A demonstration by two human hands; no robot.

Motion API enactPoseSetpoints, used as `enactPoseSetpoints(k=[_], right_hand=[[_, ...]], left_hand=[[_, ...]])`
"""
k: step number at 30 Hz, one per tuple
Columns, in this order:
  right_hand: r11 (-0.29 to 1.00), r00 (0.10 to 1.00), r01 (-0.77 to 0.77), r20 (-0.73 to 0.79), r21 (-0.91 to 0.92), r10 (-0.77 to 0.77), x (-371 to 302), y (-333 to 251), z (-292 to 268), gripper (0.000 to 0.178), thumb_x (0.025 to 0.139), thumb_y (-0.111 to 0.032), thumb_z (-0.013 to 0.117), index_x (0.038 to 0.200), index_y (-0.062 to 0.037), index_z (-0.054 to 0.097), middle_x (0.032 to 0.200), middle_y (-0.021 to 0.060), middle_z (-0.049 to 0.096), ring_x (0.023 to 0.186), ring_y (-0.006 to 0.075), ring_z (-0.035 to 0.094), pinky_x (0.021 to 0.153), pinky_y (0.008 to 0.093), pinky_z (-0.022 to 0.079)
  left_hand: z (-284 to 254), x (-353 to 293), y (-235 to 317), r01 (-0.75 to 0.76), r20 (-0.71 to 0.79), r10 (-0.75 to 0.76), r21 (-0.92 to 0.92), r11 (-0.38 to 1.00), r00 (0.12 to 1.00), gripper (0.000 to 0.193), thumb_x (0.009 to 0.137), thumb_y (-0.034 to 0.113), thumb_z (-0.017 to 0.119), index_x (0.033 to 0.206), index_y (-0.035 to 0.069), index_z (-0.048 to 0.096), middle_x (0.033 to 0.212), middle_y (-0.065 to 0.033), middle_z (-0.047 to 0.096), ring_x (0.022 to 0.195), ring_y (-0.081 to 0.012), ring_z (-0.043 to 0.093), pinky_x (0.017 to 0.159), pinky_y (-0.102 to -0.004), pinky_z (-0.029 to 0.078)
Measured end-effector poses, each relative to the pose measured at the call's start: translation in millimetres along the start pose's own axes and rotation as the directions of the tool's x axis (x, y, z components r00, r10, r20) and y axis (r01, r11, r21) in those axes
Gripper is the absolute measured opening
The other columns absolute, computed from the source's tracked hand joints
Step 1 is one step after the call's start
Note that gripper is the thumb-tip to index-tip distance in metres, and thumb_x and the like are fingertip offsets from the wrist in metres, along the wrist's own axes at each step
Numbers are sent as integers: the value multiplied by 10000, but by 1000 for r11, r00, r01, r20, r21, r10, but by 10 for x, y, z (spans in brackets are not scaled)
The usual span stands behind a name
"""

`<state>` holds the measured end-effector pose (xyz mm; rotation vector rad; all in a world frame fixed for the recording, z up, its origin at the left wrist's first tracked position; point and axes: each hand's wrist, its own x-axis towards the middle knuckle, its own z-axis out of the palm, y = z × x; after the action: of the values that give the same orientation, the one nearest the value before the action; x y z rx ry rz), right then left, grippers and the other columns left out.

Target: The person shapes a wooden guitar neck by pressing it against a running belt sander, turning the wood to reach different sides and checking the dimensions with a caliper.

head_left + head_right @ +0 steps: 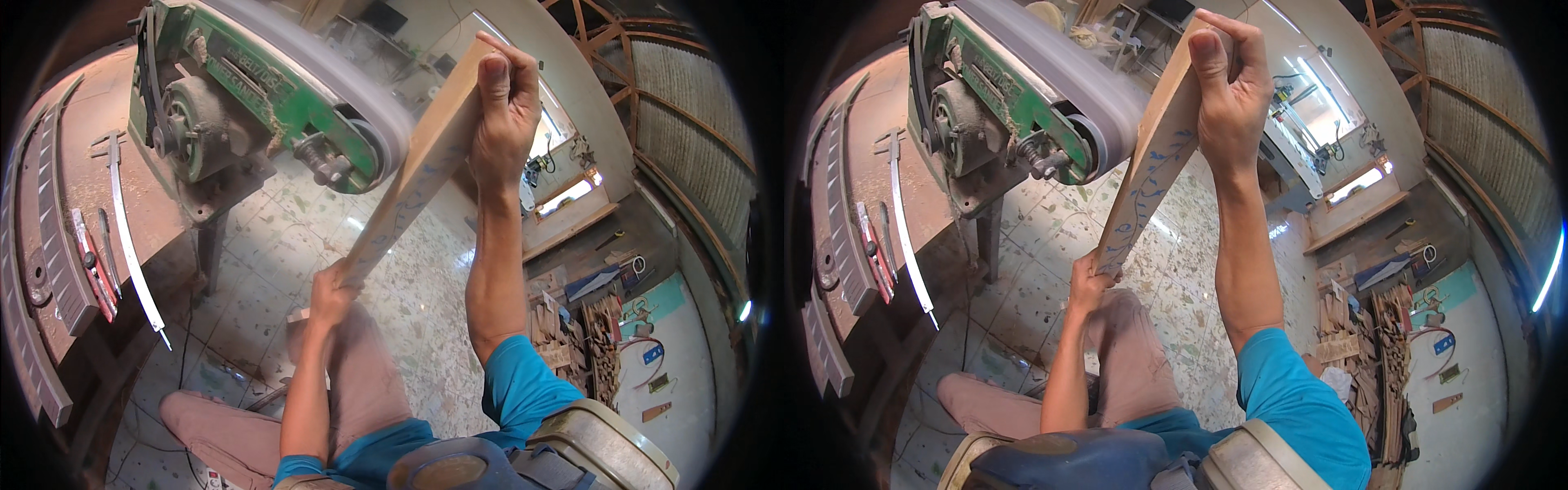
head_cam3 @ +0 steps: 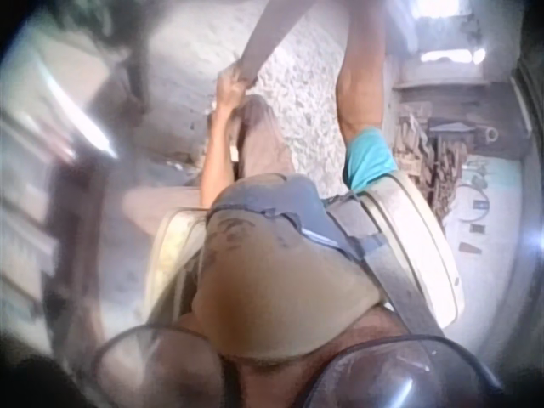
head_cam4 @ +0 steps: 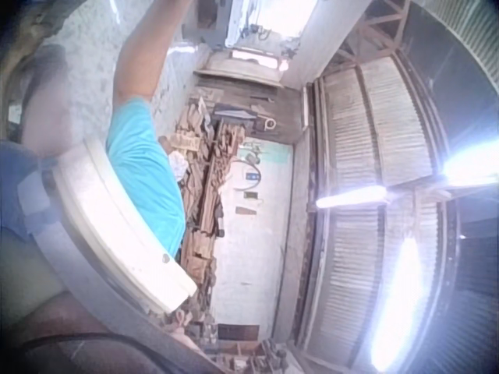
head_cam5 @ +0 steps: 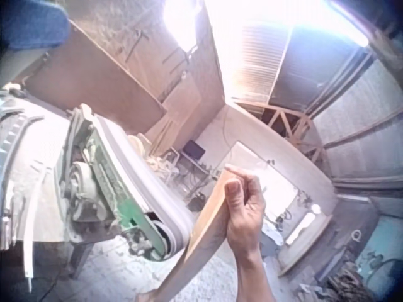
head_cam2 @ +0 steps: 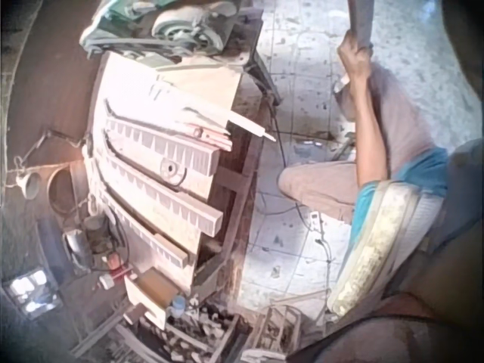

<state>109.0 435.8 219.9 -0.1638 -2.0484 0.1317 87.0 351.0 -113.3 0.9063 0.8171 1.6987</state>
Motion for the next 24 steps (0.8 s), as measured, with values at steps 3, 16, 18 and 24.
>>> enactPoseSetpoints(k=[3,16,18,24], right_hand=[[1000,1000,-12,-19,-23,12,0,6,6,350,1058,-389,609,1215,-85,682,1171,24,700,1045,86,593,991,251,445],[996,999,-42,-34,-73,39,-25,-37,22,378,1050,-409,614,1197,-65,672,1220,55,703,1098,107,603,1034,267,442],[995,998,-48,-32,-85,45,-28,-50,24,378,1050,-412,613,1192,-67,672,1220,53,702,1094,105,600,1030,263,439],[994,1000,3,-27,-113,-6,12,-76,60,384,1066,-426,587,1186,-74,683,1047,19,669,999,107,587,929,260,443]], left_hand=[[-25,17,-83,-2,18,3,-32,999,1000,434,609,23,561,1014,-82,679,816,-117,701,727,-180,655,675,-314,534],[-66,-41,-41,42,98,-36,-61,997,995,499,700,104,647,1164,-72,701,817,-112,714,724,-161,635,672,-320,500],[-80,-44,-52,47,118,-46,-7,999,992,488,706,112,654,1155,-74,700,810,-107,710,713,-157,626,661,-320,490],[-49,-49,-41,65,103,-65,1,998,993,462,717,120,664,1135,-74,694,785,-119,697,713,-161,617,667,-334,492]])
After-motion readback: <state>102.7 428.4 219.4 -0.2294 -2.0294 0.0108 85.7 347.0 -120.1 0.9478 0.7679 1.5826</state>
